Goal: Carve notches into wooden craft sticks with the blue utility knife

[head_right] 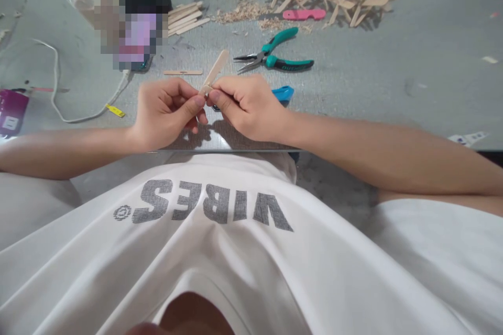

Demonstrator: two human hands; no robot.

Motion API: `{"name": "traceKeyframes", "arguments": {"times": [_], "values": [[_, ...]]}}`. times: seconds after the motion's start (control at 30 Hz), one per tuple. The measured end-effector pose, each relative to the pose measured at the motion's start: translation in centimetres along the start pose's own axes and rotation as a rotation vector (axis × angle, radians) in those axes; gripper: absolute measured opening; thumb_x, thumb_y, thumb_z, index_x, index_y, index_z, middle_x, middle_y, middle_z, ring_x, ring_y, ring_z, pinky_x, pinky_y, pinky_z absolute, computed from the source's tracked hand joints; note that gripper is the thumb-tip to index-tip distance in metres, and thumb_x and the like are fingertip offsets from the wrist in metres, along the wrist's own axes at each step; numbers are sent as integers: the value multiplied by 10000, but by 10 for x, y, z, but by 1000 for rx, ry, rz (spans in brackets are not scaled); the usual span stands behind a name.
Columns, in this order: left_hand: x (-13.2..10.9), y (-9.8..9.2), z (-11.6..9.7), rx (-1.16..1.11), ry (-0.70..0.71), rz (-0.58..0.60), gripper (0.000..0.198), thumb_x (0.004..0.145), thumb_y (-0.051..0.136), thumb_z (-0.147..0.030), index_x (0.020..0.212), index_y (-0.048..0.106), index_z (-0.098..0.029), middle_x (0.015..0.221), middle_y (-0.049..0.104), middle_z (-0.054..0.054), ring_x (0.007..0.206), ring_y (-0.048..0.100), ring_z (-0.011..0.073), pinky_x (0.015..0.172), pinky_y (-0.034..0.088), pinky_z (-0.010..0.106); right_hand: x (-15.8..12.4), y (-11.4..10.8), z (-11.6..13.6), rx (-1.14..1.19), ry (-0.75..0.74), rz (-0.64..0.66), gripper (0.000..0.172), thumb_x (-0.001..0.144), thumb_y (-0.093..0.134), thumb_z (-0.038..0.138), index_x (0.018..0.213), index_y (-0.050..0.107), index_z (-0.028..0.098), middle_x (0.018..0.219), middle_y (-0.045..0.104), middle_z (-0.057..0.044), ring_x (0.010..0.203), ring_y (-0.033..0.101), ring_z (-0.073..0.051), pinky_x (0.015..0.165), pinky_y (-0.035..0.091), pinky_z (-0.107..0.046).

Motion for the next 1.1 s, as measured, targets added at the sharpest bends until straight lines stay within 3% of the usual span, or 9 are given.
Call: {"name": "traceKeyframes", "arguments": {"times": [0.27, 0.47, 0.6, 0.73, 0.83, 0.93, 1.0, 1.1], "values": [[-3, 3, 3, 39, -82, 19, 259, 1055, 784, -238, 834, 659, -184, 645, 740, -20, 475, 692, 105, 442, 497, 180, -2, 7, 1, -182, -77, 57, 535, 1183, 439, 553, 872, 716, 217, 667, 587, -11, 626, 519, -125, 675, 455, -316], [2, 4, 1, -37, -137, -30, 245, 1073, 682, -78, 844, 671, -164, 652, 758, -28, 479, 703, 85, 461, 517, 152, -5, 5, 2, -435, -89, 36, 529, 1189, 325, 497, 953, 703, 212, 781, 682, -77, 696, 613, -193, 720, 467, -384], [3, -4, 1, -21, -153, -96, 232, 1074, 701, -87, 861, 661, -168, 645, 759, -37, 458, 694, 86, 457, 517, 151, 2, -10, -3, -514, -139, 36, 581, 1176, 331, 590, 964, 735, 231, 866, 712, -109, 823, 671, -230, 789, 496, -422], [4, -9, -1, -13, -142, -127, 227, 1069, 749, -133, 867, 651, -168, 642, 759, -27, 437, 664, 74, 440, 494, 144, 19, -23, -35, -599, -101, 31, 673, 1150, 330, 703, 1016, 818, 259, 943, 742, -140, 928, 694, -264, 819, 492, -467], [6, -11, 2, -41, -141, -127, 238, 1064, 780, -190, 867, 647, -173, 623, 747, -26, 419, 635, 70, 434, 493, 150, 31, -22, -58, -583, -50, 67, 604, 1114, 450, 728, 1024, 827, 266, 915, 763, -116, 899, 682, -261, 802, 488, -456], [9, -14, 9, -53, -146, -112, 238, 1071, 774, -236, 875, 648, -189, 596, 726, -38, 406, 615, 74, 428, 488, 162, 34, -30, -65, -577, -29, 64, 547, 1099, 540, 735, 1019, 801, 261, 954, 772, -100, 908, 657, -236, 812, 476, -425], [12, -18, 13, -54, -139, -121, 233, 1083, 742, -234, 873, 646, -202, 560, 687, -52, 393, 590, 79, 418, 473, 174, 31, -34, -61, -557, -84, 126, 588, 1052, 599, 808, 972, 780, 253, 937, 758, -89, 865, 626, -205, 775, 447, -399], [17, -28, 15, -57, -116, -163, 234, 1092, 685, -213, 861, 649, -213, 512, 607, -72, 381, 521, 76, 395, 415, 188, 19, -37, -55, -481, -193, 287, 708, 850, 765, 939, 999, 791, 247, 929, 734, -58, 808, 591, -168, 718, 413, -370]]}}
Point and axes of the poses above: each hand's wrist, its own x-axis towards the middle knuckle, its own y-axis out of the palm, z = x × y, the point moved 9 cm from there along x, towards the middle knuckle
